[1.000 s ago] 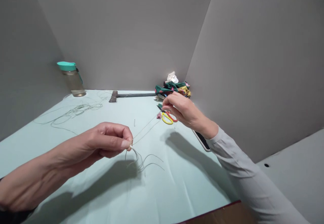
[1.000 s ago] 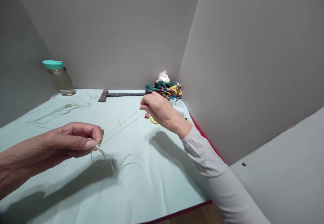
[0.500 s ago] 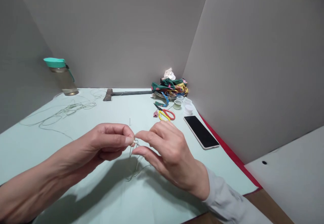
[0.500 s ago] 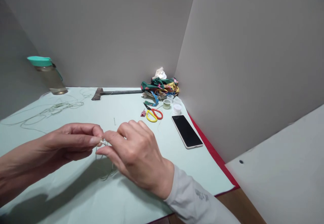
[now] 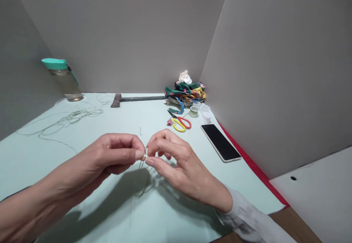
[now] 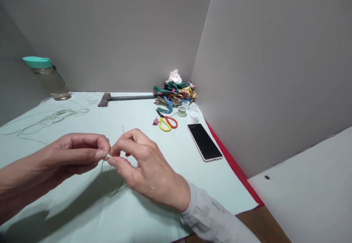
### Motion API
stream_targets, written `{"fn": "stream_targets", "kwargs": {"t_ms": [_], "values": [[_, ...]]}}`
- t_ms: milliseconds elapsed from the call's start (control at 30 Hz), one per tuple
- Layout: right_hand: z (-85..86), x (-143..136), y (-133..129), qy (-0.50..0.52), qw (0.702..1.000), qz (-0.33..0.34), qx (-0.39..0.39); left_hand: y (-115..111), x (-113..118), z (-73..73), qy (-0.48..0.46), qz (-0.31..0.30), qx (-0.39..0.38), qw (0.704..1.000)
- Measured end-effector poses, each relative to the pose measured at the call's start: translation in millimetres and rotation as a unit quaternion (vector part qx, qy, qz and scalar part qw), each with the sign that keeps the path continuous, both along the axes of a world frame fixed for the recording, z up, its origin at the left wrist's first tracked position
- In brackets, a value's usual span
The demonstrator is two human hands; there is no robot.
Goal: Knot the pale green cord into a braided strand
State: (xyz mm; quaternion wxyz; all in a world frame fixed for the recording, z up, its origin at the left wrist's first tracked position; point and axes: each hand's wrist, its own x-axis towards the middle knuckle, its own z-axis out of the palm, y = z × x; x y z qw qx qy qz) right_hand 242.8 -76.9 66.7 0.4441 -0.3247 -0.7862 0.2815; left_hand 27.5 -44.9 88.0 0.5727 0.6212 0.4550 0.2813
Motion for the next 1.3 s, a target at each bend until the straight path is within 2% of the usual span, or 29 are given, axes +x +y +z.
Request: {"fn": "stream_targets", "kwargs": {"t_ms": [100,200,267,433,533,633,733,867,900,933,1033,1167,1300], "values": [[0.3,-0.1,-1.6,0.017,0.998,0.013,-0.06,0.3,0.0,0.0,-0.012,0.015,-0.024,1.0],[1.8,3.5,-2.3,-0.01,0.997,0.016,-0.073,1.8,1.1,1.7,-0.021,0.028,-0.03,0.999],[5.5,10.4,-1.1,-0.046,0.998,0.011,-0.049,2.9,2.8,4.3,-0.022,0.038,-0.034,0.998],[12.3,42.6,1.2,-0.12,0.988,-0.055,0.084,4.7,5.2,9.1,-0.022,0.081,-0.042,0.996],[-0.9,60.2,-2.1,-0.171,0.975,-0.081,0.114,6.4,5.3,3.8,-0.024,0.087,-0.054,0.994],[-21.2,66.0,-9.3,-0.208,0.971,-0.083,0.087,7.5,6.6,-5.4,-0.022,0.073,-0.074,0.994],[-28.0,57.6,-20.6,-0.191,0.974,-0.105,0.057,7.9,8.1,-11.7,-0.021,0.058,-0.087,0.994],[-14.3,26.4,-34.3,-0.105,0.989,-0.107,0.017,7.2,7.8,-12.8,-0.019,0.049,-0.086,0.995],[-11.4,16.9,-35.7,-0.079,0.991,-0.106,-0.014,6.7,7.3,-12.7,-0.02,0.05,-0.084,0.995],[-10.0,7.5,-36.1,-0.035,0.991,-0.094,-0.093,6.0,6.7,-12.6,-0.019,0.052,-0.082,0.995],[-14.2,-15.3,-32.5,-0.01,0.982,-0.071,-0.177,3.8,4.4,-12.6,-0.021,0.057,-0.079,0.995],[-26.8,-30.6,-25.7,-0.054,0.987,-0.07,-0.136,1.6,3.7,-10.0,-0.02,0.051,-0.088,0.995],[-35.7,-35.5,-21.4,-0.14,0.983,-0.119,0.015,0.8,6.5,-7.2,-0.032,0.06,-0.084,0.994]]}}
